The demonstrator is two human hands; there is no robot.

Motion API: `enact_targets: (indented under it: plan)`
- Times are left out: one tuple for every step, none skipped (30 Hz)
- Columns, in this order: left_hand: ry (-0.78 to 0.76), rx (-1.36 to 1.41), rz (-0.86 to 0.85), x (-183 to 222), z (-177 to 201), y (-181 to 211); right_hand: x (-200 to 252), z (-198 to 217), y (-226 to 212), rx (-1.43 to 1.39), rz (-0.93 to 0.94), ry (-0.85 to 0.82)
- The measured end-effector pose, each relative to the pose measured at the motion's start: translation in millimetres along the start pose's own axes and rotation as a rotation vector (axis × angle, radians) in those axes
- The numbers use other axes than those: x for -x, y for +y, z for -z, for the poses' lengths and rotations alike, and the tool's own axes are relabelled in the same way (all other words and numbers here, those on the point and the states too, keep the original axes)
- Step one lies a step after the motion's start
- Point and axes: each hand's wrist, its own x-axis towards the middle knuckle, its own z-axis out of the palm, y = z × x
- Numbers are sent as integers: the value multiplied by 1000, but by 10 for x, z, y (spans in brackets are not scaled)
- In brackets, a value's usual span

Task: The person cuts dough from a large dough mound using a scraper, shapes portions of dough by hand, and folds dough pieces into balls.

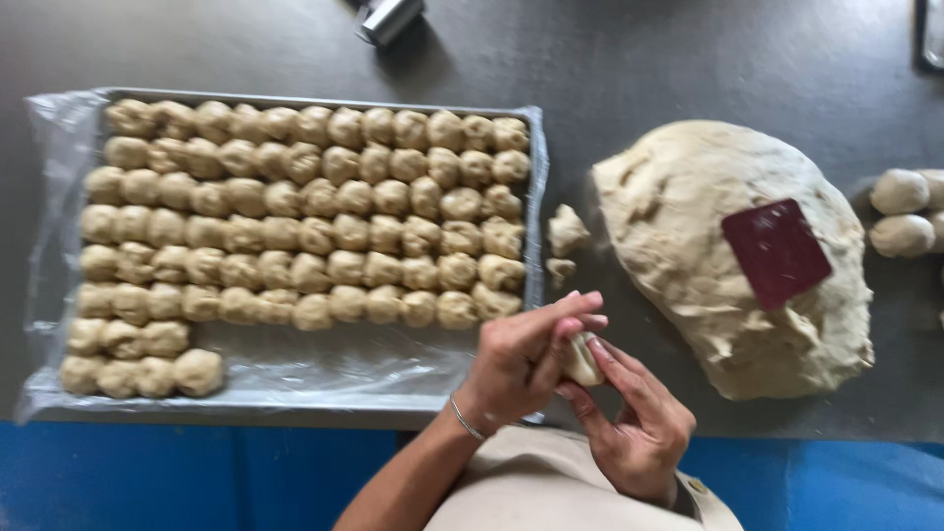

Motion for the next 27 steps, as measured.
enact_targets:
  plan:
    - [31, 234, 149, 21, -196, -68, -20, 126, 116, -205, -13, -35]
    - [64, 468, 300, 41, -388, -114, -43, 242, 235, -411, -26, -67]
    - [61, 469, 309, 27, -564, -137, -129, 314, 383, -411, -36, -66]
    - [108, 598, 398, -1, -722, -131, -244, 359, 537, -824, -190, -150]
    - [156, 722, 483, -48, -850, -105, -307, 421, 643, -1239, -346, -230]
    - [154, 719, 488, -97, -955, -54, -302, 516, 697, -1243, -350, -226]
    - [87, 424, 386, -177, -1031, -11, -326, 586, 761, -1382, -539, -304]
    - [21, 130, 281, -258, -1090, 35, -347, 655, 820, -1514, -732, -386]
    - [20, 122, 281, -322, -1112, 67, -348, 729, 870, -1522, -731, -388]
    - [88, -330, -31, -386, -1098, 71, -354, 806, 916, -1255, -745, -366]
    - [148, -775, -355, -437, -1086, 59, -388, 867, 959, -987, -747, -339]
    - [145, -782, -360, -474, -1108, 20, -428, 918, 999, -995, -743, -340]
    - [-41, -737, -291, -458, -1161, -37, -404, 986, 1010, -743, -600, -365]
    - [-226, -687, -221, -414, -1218, -98, -382, 1045, 1005, -490, -458, -384]
    - [-238, -681, -230, -389, -1277, -166, -399, 1108, 986, -491, -460, -369]
    - [-281, -667, -218, -356, -1337, -226, -413, 1174, 952, -386, -423, -359]
    - [-327, -647, -213, -330, -1405, -290, -430, 1221, 928, -276, -388, -341]
    - [-341, -635, -228, -319, -1458, -360, -458, 1240, 926, -272, -392, -318]
    - [-378, -502, -164, -307, -1519, -423, -460, 1279, 931, -280, -325, -284]
    - [-417, -370, -97, -291, -1576, -470, -447, 1315, 950, -287, -258, -251]
    - [-435, -348, -111, -257, -1635, -486, -421, 1335, 973, -271, -268, -226]
    - [-465, -298, -66, -214, -1681, -488, -383, 1334, 1001, -278, -259, -172]
    - [-494, -253, -19, -194, -1709, -508, -345, 1340, 1041, -288, -248, -122]
    - [-511, -236, -30, -202, -1728, -558, -312, 1352, 1091, -275, -256, -100]
    - [-538, -321, -104, -202, -1715, -617, -275, 1354, 1138, -334, -347, -100]
    - [-564, -404, -179, -212, -1672, -691, -231, 1366, 1176, -393, -438, -98]
    - [-460, -452, -206, -283, -1587, -807, -182, 1421, 1205, -388, -443, -92]
